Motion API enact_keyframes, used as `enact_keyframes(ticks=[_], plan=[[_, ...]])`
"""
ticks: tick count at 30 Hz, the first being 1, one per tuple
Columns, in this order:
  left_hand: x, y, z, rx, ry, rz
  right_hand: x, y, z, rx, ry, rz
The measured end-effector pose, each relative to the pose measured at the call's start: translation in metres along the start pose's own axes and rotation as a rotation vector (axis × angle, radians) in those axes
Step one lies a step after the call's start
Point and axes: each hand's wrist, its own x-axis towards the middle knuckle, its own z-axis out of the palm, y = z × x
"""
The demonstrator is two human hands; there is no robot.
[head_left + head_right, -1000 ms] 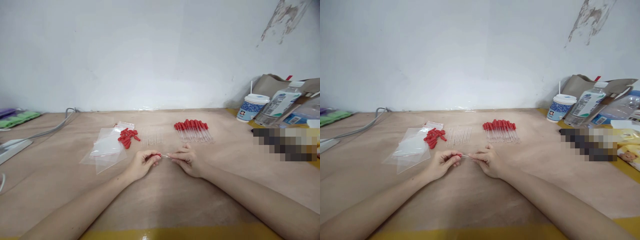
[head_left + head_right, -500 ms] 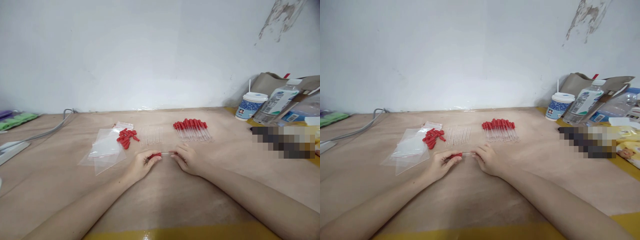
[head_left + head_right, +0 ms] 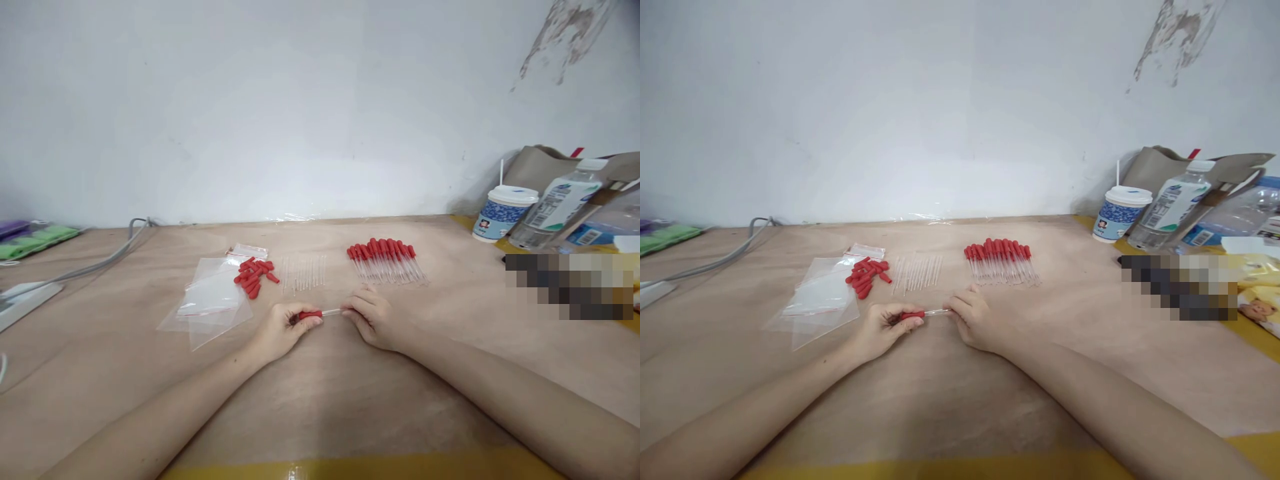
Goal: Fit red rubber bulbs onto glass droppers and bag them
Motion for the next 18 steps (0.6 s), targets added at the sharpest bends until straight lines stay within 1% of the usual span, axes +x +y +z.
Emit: enact_keyframes(ticks=[3,10,15,18], plan=[[0.000,-0.002,0.000,-0.024,-0.006,0.000,0.003,-0.002,0.002,-0.002,0.023,-0.005],[-0.002,0.003,-0.001,-0.052,-0.002,0.002,0.005,-0.007,0.007,-0.017,-0.015,-0.012],[-0.001,0.003,0.001,-0.048,0.004,0.015,0.005,-0.007,0.007,-0.028,-0.077,0.016],[0.000,0.001,0.002,-0.011,0.029,0.041,0.010,-0.013,-0.001,-0.131,-0.157,0.050]])
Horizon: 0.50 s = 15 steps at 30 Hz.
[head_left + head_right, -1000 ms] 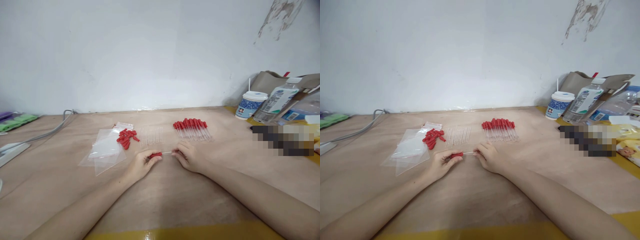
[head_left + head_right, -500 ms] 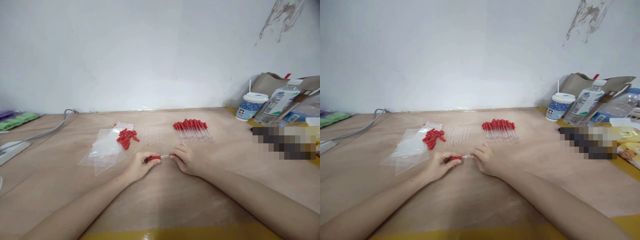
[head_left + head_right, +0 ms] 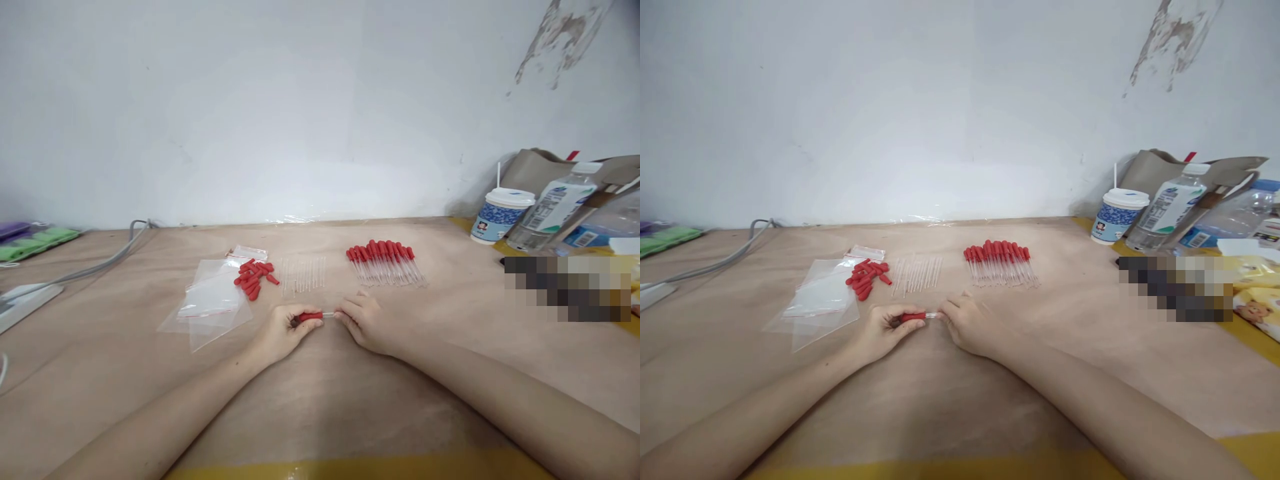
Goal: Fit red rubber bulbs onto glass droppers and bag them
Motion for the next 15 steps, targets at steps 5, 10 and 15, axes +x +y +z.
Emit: enact_keyframes(ticks=[5,10,15], plan=[[0.002,0.000,-0.003,0.112,0.026,0.036,0.006,-0.001,-0.021,-0.141,-0.136,0.119],[0.005,0.002,-0.006,0.142,-0.030,-0.016,0.018,0.038,-0.035,0.006,-0.005,0.550],[0.005,0.002,-0.006,0.173,-0.045,-0.013,0.032,0.081,-0.036,-0.132,-0.026,0.800]])
